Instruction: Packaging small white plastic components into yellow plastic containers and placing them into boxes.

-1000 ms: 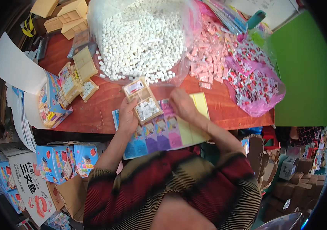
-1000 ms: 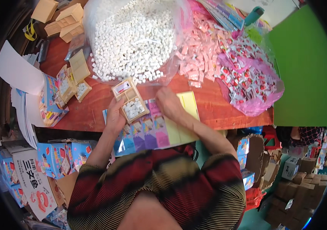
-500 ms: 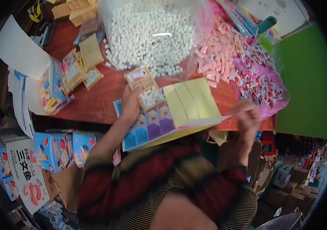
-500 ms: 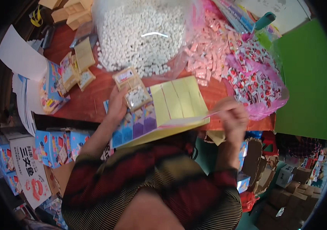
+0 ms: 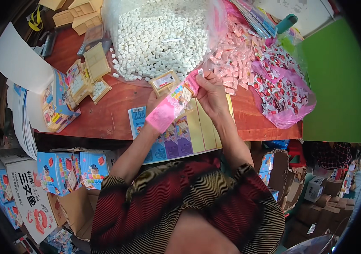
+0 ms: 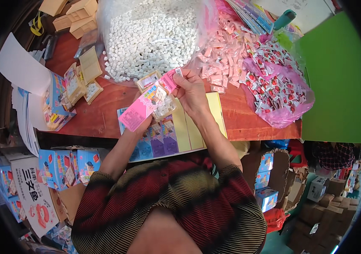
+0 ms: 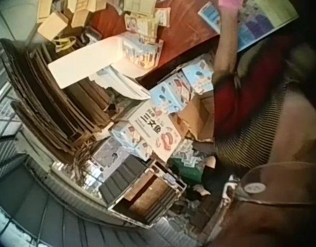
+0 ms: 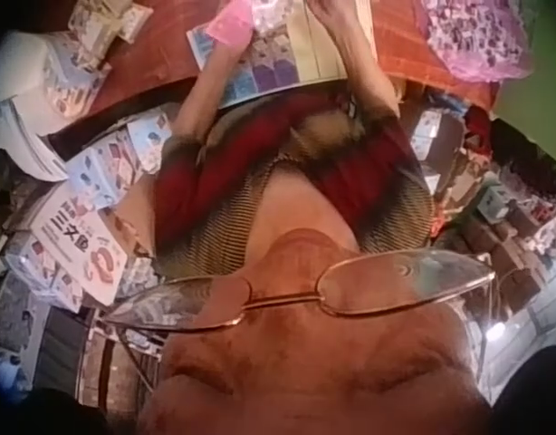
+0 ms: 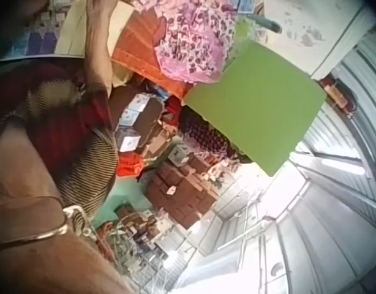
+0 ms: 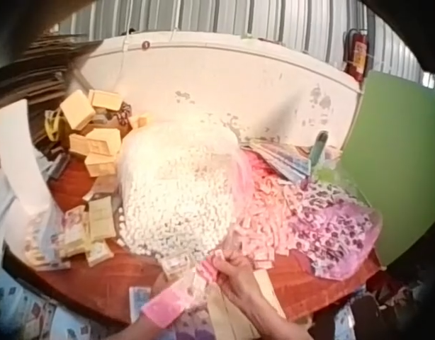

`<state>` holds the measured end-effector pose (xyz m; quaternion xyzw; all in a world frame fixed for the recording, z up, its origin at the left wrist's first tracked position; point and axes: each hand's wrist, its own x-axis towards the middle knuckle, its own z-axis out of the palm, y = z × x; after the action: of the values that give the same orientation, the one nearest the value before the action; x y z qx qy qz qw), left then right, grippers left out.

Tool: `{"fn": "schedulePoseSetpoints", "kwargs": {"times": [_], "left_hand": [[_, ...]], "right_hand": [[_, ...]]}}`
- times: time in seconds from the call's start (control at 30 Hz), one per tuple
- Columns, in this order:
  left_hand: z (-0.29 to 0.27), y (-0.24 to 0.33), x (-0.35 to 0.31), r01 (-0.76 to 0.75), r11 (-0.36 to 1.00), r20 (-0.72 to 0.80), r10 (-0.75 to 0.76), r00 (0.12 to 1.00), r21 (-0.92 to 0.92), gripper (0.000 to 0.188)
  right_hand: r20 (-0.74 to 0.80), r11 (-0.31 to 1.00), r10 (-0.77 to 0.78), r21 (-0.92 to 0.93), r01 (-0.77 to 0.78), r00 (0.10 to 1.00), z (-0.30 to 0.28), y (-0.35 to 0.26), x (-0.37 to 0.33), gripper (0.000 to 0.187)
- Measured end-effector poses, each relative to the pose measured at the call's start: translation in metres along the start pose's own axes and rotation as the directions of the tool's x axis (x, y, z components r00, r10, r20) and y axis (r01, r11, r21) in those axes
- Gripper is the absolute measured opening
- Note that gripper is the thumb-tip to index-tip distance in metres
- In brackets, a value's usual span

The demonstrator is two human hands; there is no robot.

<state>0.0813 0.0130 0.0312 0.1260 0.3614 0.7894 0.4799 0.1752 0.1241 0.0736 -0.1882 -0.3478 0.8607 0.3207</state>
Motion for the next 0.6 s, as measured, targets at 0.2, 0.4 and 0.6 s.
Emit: {"fn": "schedulePoseSetpoints", "kwargs": {"times": [0.2,0.4,0.6], "left_hand": [[-0.004,-0.007,0.002,0.091,0.983,-0.105,-0.109,0.988,-0.160,0.034],[-0.005,-0.012,0.001,0.091,0.977,-0.120,-0.115,0.986,-0.192,0.035],[0.008,-0.003,-0.005,0.103,0.990,-0.073,-0.110,0.991,-0.097,0.033]], "right_hand": [[-0.098,0.980,-0.121,-0.172,0.103,0.988,-0.016,0.012,0.008,0.005],[-0.109,0.933,-0.178,-0.334,0.132,0.978,-0.021,0.015,0.006,0.015],[-0.095,0.843,-0.256,-0.508,0.175,0.962,-0.019,0.022,-0.005,0.048]]}}
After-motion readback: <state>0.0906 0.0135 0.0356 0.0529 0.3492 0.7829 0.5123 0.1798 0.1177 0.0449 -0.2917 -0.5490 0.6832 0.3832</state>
